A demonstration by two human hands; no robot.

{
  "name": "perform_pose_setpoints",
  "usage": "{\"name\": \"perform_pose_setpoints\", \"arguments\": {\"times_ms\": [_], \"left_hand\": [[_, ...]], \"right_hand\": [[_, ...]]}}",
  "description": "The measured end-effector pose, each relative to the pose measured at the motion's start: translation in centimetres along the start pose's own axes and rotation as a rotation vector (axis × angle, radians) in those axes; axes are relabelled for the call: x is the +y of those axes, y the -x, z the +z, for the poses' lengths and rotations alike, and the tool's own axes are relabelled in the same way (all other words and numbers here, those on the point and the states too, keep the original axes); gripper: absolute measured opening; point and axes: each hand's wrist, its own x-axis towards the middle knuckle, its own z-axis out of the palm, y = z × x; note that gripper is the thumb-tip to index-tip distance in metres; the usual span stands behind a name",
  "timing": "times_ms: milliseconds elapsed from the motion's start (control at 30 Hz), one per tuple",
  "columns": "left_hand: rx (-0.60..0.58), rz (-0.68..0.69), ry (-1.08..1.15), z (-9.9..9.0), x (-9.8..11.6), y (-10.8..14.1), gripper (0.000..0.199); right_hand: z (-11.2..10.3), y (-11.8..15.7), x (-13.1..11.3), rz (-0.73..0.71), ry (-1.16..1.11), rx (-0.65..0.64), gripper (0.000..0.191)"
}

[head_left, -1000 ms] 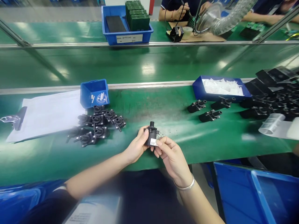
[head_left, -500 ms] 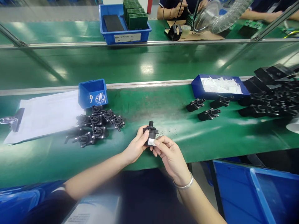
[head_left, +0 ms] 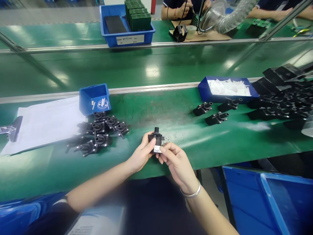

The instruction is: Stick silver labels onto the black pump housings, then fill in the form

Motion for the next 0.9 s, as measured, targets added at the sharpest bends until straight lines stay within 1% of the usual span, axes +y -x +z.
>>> {"name": "perform_pose_setpoints", "arguments": {"times_ms": [167, 433, 567, 633, 767, 833, 900], "left_hand": [[0.001, -0.007, -0.011, 0.0, 0.1, 0.0, 0.032], [-0.025, 0.001, -0.03, 0.2, 0.3, 0.0, 0.04], [-0.017, 0.006, -0.031, 0.4, 0.4, 0.1, 0.041], [-0.02, 0.011, -0.022, 0.4, 0.4, 0.1, 0.041], [-0.01, 0.051, -0.014, 0.6, 0.7, 0.1, 0.04], [0.024, 0.069, -0.023, 0.8, 0.6, 0.0, 0.044], [0.085, 0.087, -0.041, 0.9, 0.5, -0.1, 0.048]], "right_hand": [[0.0, 0.1, -0.1, 0.002, -0.004, -0.009, 0.026], [0.0, 0.1, -0.1, 0.004, -0.006, -0.015, 0.026], [0.1, 0.1, -0.1, -0.007, 0.0, -0.017, 0.026], [0.0, 0.2, -0.1, -0.033, 0.034, 0.018, 0.023], [-0.7, 0.1, -0.3, -0.126, 0.065, 0.169, 0.018], [-1.1, 0.1, -0.4, -0.133, 0.065, 0.183, 0.02], [-1.4, 0.2, -0.4, -0.124, 0.072, 0.162, 0.021]]}}
